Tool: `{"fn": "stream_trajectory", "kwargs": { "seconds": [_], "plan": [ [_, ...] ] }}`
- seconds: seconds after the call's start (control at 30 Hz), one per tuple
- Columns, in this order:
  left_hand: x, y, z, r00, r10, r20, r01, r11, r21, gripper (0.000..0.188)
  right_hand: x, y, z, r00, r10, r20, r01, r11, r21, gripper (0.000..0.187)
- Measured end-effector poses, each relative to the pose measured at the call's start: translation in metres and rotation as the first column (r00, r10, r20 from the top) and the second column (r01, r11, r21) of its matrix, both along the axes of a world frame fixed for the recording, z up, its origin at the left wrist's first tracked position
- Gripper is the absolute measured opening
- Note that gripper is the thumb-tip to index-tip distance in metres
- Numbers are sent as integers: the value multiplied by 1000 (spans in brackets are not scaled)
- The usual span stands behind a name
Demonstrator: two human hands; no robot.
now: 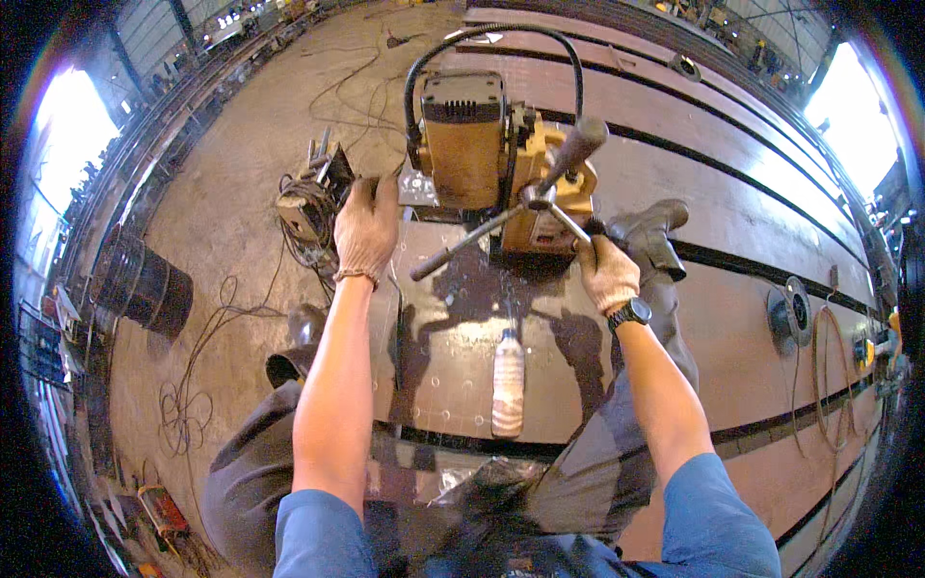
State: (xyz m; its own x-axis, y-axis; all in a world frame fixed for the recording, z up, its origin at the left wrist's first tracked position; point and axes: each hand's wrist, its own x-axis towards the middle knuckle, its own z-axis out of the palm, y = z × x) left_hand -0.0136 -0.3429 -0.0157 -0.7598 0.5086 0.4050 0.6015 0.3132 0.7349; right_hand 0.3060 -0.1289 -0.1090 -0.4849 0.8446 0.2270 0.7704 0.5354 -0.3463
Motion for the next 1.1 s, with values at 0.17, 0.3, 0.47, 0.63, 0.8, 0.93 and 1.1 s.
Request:
{"fn": "stream_trajectory", "kwargs": {
  "seconds": [0.17, 0.3, 0.47, 0.63, 0.8, 0.93, 1.1],
  "plan": [
    [10, 70, 94, 787, -110, -607, 321, 913, 250, 61, 16, 32, 15, 989, 110, 97, -116, 991, 64, 41],
    [16, 102, 128, 711, -323, -625, 140, 936, -324, 80, 15, 32, 19, 994, 54, 96, -54, 999, 3, 42],
    [-7, 106, 132, 823, -411, -393, 243, 879, -410, 102, 7, -15, 23, 999, 27, 18, -28, 999, 18, 46],
    [22, 104, 132, 840, -372, -395, 218, 898, -382, 102, 28, 30, 17, 995, 42, 93, -51, 994, 97, 49],
    [-6, 110, 127, 809, -412, -418, 293, 901, -321, 98, 16, 4, 21, 994, 38, 100, -47, 994, 98, 50],
    [-12, 115, 127, 797, -446, -407, 324, 885, -335, 94, 14, -1, 28, 993, 45, 112, -55, 995, 85, 55],
    [15, 93, 143, 824, -434, -363, 325, 888, -325, 89, 18, 12, 42, 982, 111, 152, -127, 986, 105, 57]
  ]
}}
